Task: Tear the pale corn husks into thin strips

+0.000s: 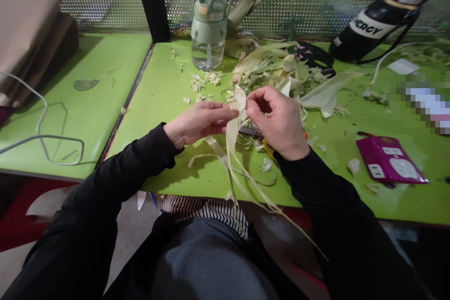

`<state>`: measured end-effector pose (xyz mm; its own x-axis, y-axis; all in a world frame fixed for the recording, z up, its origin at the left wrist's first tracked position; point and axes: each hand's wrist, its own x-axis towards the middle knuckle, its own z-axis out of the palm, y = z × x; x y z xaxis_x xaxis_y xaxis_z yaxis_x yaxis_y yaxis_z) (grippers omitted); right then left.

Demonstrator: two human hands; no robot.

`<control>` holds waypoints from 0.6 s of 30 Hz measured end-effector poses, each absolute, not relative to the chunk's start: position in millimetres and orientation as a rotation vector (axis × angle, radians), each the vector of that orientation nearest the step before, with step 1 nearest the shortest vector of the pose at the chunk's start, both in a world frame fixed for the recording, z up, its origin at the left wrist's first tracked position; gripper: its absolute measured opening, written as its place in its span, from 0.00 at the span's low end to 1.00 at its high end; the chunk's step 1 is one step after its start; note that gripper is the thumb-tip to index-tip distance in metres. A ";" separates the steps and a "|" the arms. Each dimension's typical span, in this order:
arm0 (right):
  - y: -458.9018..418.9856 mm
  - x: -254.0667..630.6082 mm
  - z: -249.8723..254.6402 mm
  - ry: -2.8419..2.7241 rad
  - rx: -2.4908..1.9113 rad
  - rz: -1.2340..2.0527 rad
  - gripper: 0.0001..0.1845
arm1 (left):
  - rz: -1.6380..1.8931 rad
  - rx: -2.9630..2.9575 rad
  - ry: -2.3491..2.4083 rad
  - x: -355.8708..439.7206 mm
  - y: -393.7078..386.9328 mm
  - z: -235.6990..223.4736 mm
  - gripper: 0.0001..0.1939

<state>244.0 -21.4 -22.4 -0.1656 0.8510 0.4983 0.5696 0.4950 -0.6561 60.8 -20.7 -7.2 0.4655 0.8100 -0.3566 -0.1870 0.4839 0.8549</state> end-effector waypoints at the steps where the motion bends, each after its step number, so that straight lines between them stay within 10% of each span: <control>1: -21.7 244.6 -21.7 -1.840 -1.180 0.450 0.02 | 0.730 0.847 0.876 60.9 -20.8 -7.1 0.12; 18: -24.5 241.3 -21.9 -2.000 -1.147 0.219 0.03 | 0.743 0.824 0.884 60.4 -19.5 -6.5 0.11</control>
<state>241.3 -24.5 -21.9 -0.2662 0.7872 0.5563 0.6482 0.5733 -0.5011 60.4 -19.5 -6.5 0.4380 0.8247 -0.3579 -0.2104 0.4810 0.8511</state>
